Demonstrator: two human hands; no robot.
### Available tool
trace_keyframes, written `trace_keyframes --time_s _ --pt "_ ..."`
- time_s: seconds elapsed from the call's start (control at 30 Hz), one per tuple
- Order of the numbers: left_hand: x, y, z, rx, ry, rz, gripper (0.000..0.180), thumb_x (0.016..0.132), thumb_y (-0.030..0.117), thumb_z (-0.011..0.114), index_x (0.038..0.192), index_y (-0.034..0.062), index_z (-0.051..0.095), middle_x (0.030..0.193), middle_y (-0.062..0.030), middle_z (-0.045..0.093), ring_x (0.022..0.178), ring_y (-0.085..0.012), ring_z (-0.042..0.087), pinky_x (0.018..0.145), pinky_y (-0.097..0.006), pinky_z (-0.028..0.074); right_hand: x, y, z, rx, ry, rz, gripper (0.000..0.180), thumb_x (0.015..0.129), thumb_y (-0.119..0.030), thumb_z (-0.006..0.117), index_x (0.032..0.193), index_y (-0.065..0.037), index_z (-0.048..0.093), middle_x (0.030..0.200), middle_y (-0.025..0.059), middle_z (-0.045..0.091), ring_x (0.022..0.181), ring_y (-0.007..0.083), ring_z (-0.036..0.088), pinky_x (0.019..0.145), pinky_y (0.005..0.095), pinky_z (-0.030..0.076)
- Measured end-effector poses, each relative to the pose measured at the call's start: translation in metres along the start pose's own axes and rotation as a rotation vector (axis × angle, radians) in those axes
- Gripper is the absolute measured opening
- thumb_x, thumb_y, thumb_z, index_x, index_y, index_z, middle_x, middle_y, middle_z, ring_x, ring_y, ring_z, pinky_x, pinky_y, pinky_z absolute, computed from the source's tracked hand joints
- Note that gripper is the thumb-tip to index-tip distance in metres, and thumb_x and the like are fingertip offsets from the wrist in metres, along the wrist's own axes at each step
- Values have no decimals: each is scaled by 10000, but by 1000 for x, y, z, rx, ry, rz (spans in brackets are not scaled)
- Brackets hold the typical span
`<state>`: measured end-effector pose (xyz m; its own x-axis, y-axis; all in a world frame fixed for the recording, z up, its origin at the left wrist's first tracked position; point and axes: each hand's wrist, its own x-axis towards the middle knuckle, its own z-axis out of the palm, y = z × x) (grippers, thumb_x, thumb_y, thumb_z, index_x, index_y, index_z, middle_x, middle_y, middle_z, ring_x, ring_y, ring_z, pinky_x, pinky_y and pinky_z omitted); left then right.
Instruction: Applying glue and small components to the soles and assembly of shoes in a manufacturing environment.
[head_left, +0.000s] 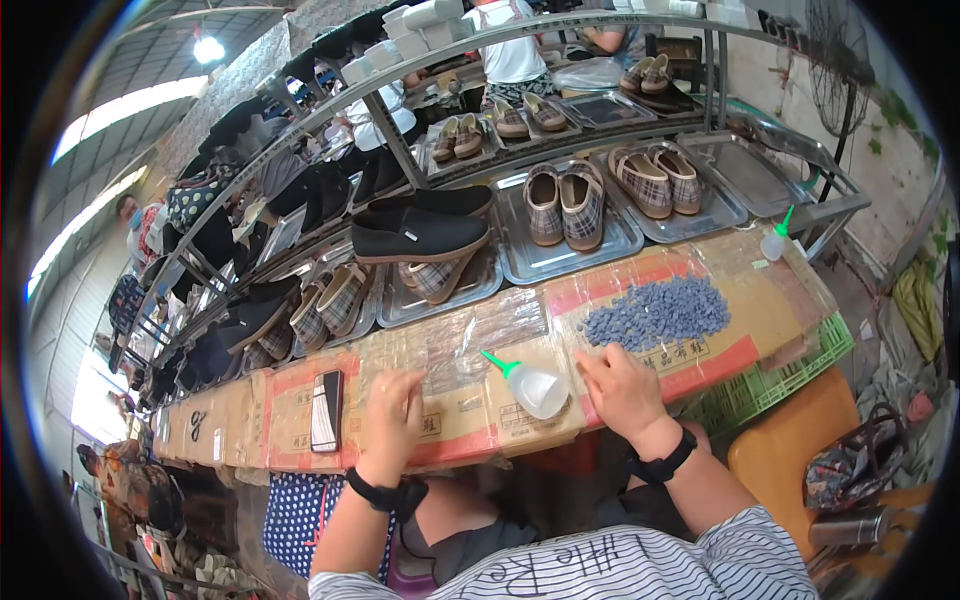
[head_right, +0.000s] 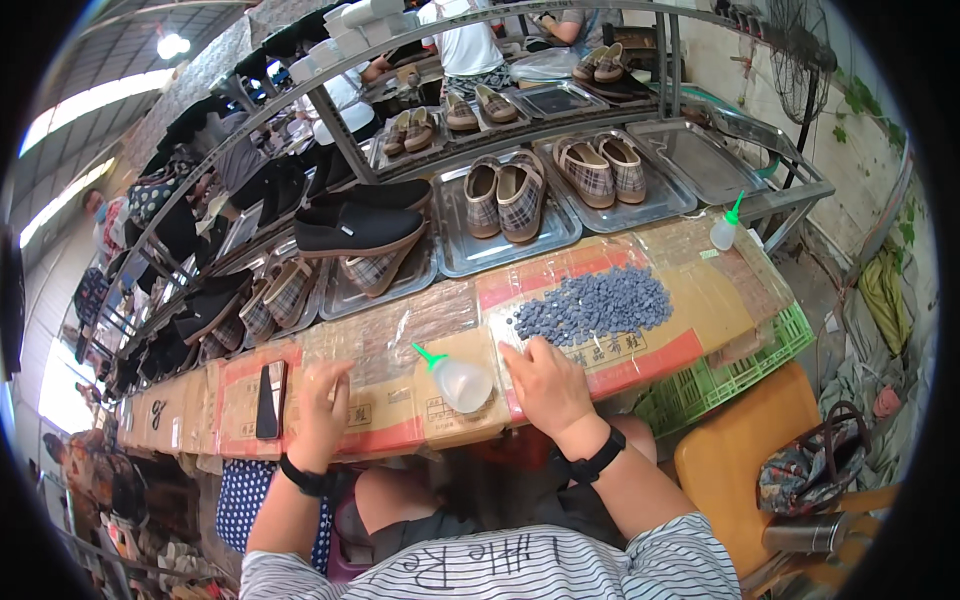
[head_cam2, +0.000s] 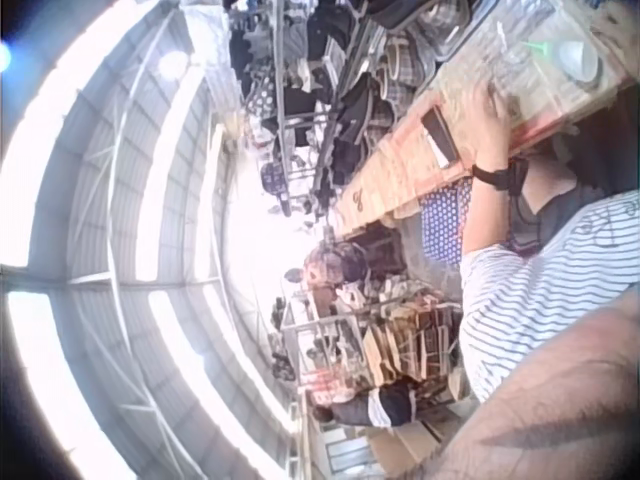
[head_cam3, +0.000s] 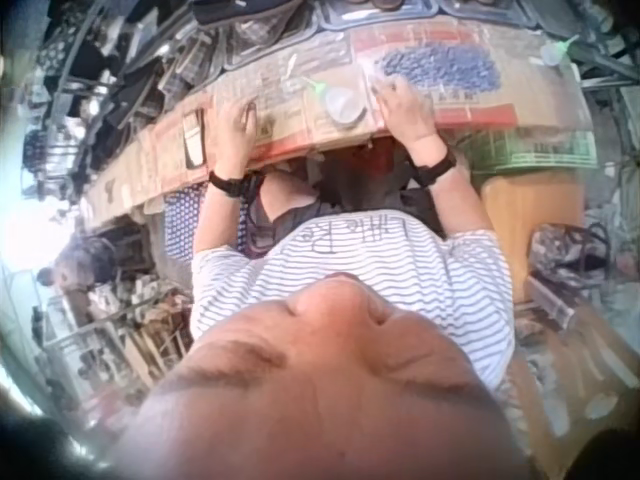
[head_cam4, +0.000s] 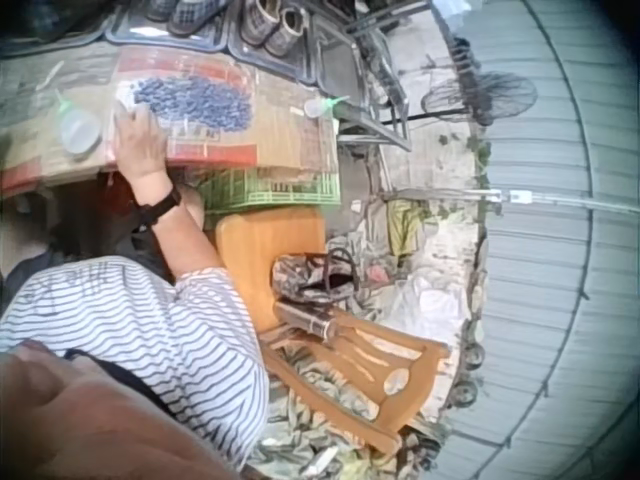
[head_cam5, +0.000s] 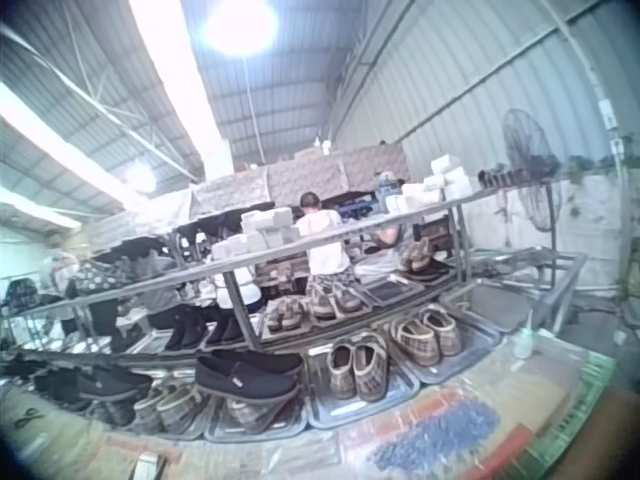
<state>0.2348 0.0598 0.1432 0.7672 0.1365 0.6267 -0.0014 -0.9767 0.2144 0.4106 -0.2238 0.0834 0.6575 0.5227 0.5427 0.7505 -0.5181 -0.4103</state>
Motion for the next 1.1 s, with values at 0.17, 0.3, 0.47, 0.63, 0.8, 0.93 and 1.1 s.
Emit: trace_keyframes --time_s 0.17,0.3,0.47,0.63,0.8,0.93,1.1 --pt "-52 -11 14 -9 99 -106 171 837 -35 614 976 41 678 918 -128 665 890 -321 617 807 -413 474 1 -2 -3 45 -80 -86 246 852 -141 655 1091 -84 656 890 90 525 820 291 611 679 429 511" --pt "-57 -11 21 -91 207 -273 132 861 -21 601 956 32 675 882 -127 664 841 -296 627 761 -384 489 -5 4 5 -55 14 9 226 845 -149 675 1068 -108 673 886 84 536 785 291 618 655 433 506" --pt "-57 -6 22 -39 235 -327 107 872 -10 594 934 27 673 858 -128 663 835 -295 629 756 -381 492 -7 10 6 -4 8 7 183 869 -122 630 1038 -56 650 915 113 542 822 318 618 677 460 509" --pt "-57 -7 25 -59 245 -332 100 867 -8 602 922 31 676 871 -141 667 849 -313 634 768 -391 496 -8 15 7 156 100 96 91 866 -138 665 922 -66 661 880 122 586 744 310 624 650 448 506" --pt "-60 -7 27 -48 274 -336 98 862 -7 605 919 31 676 879 -144 669 853 -320 635 765 -397 498 -18 10 5 478 119 186 145 854 -109 711 873 -21 598 915 121 593 727 269 593 637 366 503" --pt "-61 -2 27 -55 272 -371 101 856 -2 612 924 31 679 888 -148 670 846 -326 634 767 -398 499 -16 -26 -1 680 124 49 399 824 -200 768 1130 -49 562 1171 139 545 980 303 580 758 379 522" --pt "-56 7 22 -150 330 -329 80 868 19 625 926 28 679 859 -133 658 808 -287 633 731 -367 497 -11 -48 7 379 74 -141 692 716 -214 841 1301 -87 494 1235 131 543 1146 363 549 987 443 446"
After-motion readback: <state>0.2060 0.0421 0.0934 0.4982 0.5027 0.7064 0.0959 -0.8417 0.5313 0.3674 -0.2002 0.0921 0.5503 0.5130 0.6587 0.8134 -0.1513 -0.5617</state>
